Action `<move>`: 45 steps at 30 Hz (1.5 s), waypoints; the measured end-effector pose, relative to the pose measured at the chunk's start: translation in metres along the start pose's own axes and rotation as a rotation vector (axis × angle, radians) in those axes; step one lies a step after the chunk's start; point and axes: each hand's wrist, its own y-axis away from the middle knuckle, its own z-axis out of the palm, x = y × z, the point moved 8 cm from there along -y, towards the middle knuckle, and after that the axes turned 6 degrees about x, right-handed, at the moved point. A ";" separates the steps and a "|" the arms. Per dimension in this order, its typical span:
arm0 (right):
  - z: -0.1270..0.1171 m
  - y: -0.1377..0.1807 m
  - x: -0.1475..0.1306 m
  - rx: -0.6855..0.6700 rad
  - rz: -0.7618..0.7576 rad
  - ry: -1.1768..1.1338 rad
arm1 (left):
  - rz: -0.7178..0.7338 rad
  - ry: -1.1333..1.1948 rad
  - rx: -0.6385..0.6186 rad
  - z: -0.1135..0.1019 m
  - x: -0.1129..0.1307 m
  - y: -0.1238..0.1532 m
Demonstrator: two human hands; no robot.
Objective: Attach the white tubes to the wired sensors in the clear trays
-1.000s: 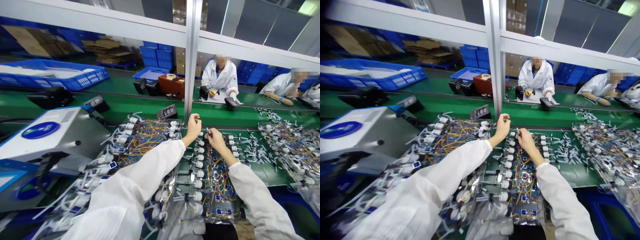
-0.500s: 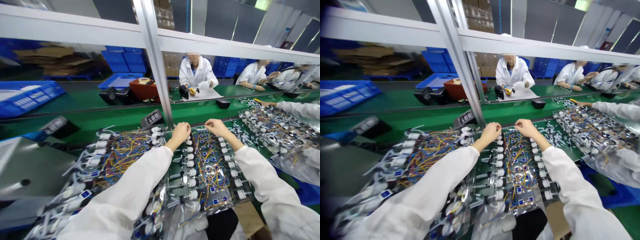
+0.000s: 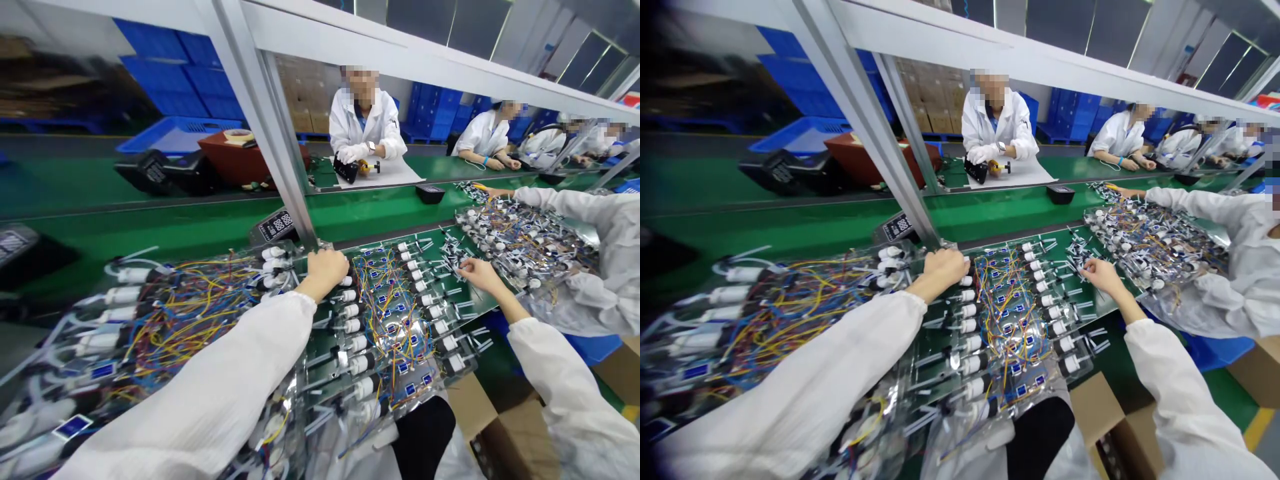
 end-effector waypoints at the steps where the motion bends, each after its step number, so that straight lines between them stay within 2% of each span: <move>1: 0.007 0.002 0.000 0.016 -0.001 -0.015 | 0.013 -0.001 0.015 -0.001 0.001 0.000; 5: 0.018 0.003 -0.002 0.089 0.005 -0.121 | 0.080 0.024 0.099 -0.008 0.008 0.002; 9: 0.004 -0.002 0.004 0.164 0.090 -0.277 | 0.145 0.117 0.149 -0.010 0.015 0.000; 17: -0.006 -0.014 0.010 0.169 0.256 -0.622 | 0.247 0.394 0.191 -0.013 0.027 -0.003; 22: -0.006 -0.020 0.015 0.301 0.333 -0.809 | 0.260 0.483 0.200 -0.011 0.031 -0.006; 25: -0.011 -0.027 -0.010 0.398 0.304 -0.915 | 0.250 0.512 0.205 -0.006 0.030 -0.009; 27: -0.007 -0.034 -0.049 0.374 0.239 -0.993 | 0.242 0.524 0.210 -0.002 0.030 -0.010; 31: 0.028 -0.046 -0.162 0.166 0.057 -1.095 | 0.225 0.528 0.200 0.005 0.029 -0.013; 33: 0.062 -0.050 -0.214 0.055 -0.017 -1.086 | 0.210 0.519 0.190 0.007 0.027 -0.014; 35: 0.104 -0.054 -0.250 -0.042 -0.037 -1.060 | 0.194 0.509 0.185 0.009 0.026 -0.015; 38: 0.160 -0.061 -0.274 -0.110 -0.041 -0.939 | 0.173 0.494 0.181 0.009 0.023 -0.016; 40: 0.185 -0.064 -0.276 -0.127 -0.051 -0.895 | 0.158 0.486 0.179 0.008 0.022 -0.015; 42: 0.198 -0.065 -0.273 -0.126 -0.066 -0.861 | 0.146 0.482 0.176 0.007 0.022 -0.014; 45: 0.201 -0.067 -0.265 -0.094 -0.102 -0.795 | 0.132 0.481 0.168 0.005 0.022 -0.013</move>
